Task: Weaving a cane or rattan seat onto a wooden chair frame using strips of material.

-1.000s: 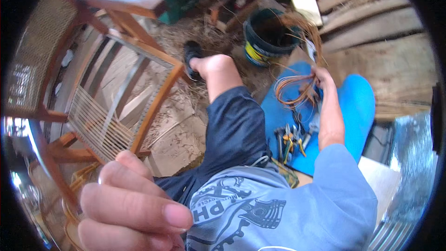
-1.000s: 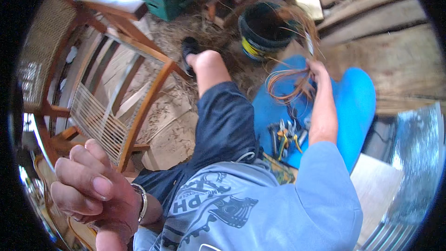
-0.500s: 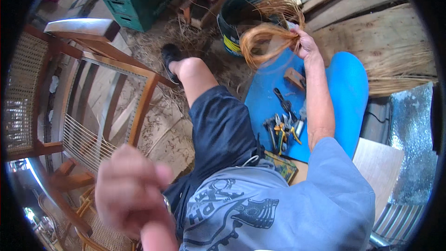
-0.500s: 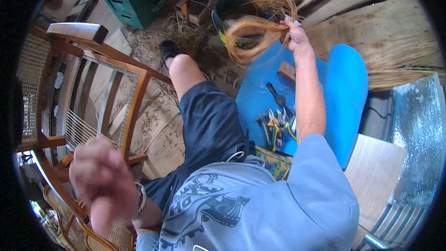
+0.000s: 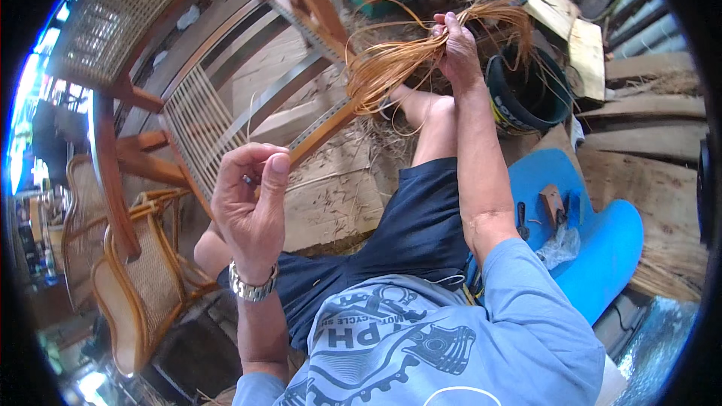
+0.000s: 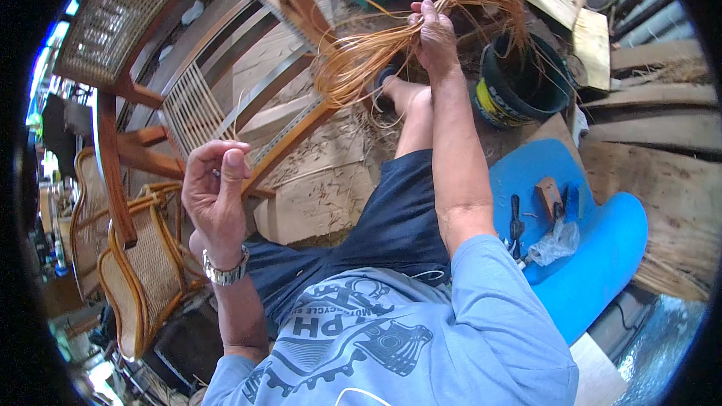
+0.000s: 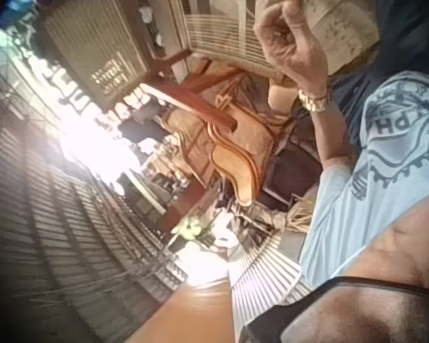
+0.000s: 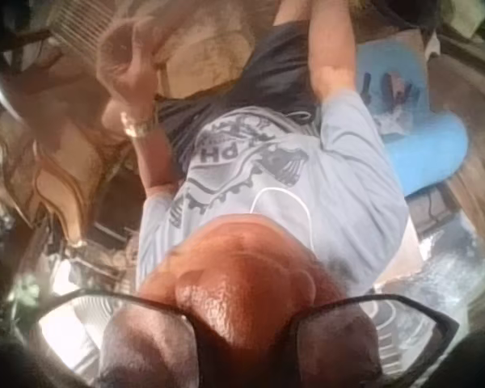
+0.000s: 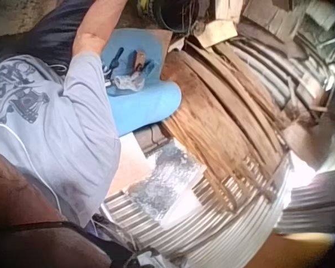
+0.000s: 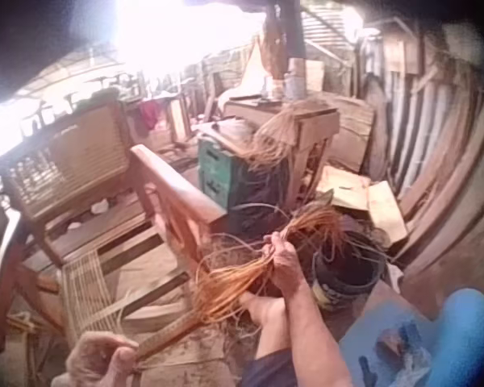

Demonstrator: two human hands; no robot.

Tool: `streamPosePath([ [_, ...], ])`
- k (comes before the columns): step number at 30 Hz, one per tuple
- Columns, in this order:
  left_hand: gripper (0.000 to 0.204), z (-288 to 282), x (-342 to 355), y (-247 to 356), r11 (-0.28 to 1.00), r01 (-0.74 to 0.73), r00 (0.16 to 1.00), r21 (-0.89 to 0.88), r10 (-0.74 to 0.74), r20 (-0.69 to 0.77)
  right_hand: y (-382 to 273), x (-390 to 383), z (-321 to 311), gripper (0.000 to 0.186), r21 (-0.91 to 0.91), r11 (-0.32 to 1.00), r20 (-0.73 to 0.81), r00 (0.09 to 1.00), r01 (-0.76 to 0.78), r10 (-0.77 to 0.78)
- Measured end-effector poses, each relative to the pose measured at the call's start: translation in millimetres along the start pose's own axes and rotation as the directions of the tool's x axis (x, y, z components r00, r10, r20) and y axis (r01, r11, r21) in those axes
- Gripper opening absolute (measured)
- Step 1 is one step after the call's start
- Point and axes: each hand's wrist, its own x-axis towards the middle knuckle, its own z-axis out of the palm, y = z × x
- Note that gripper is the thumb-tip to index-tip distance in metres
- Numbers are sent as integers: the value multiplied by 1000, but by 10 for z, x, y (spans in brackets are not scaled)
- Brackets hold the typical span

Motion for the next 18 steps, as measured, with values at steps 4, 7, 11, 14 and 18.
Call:
streamPosePath([
  [4, 14, -53, -63, -284, 986, 159, 987, 43, -159, -20, 368, -136, 12, 28, -30, 999, -75, 997, -31, 28],
  [7, 16, 63, -15, -508, 972, 218, 975, 84, -221, 27, 458, -267, -152, 27, -71, 993, -79, 993, -92, 87],
  [11, 16, 381, 110, -749, 972, 187, 968, 146, -207, 141, 381, -291, -357, 27, -73, 991, -78, 991, -115, 110],
  [14, 15, 624, 217, -831, 976, 165, 961, 140, -191, 199, 297, -247, -436, 29, -76, 992, -94, 991, -105, 97],
  [18, 16, 853, 334, -851, 982, -6, 982, 189, -29, 185, 239, -207, -478, 31, -92, 993, -64, 996, -70, 64],
])
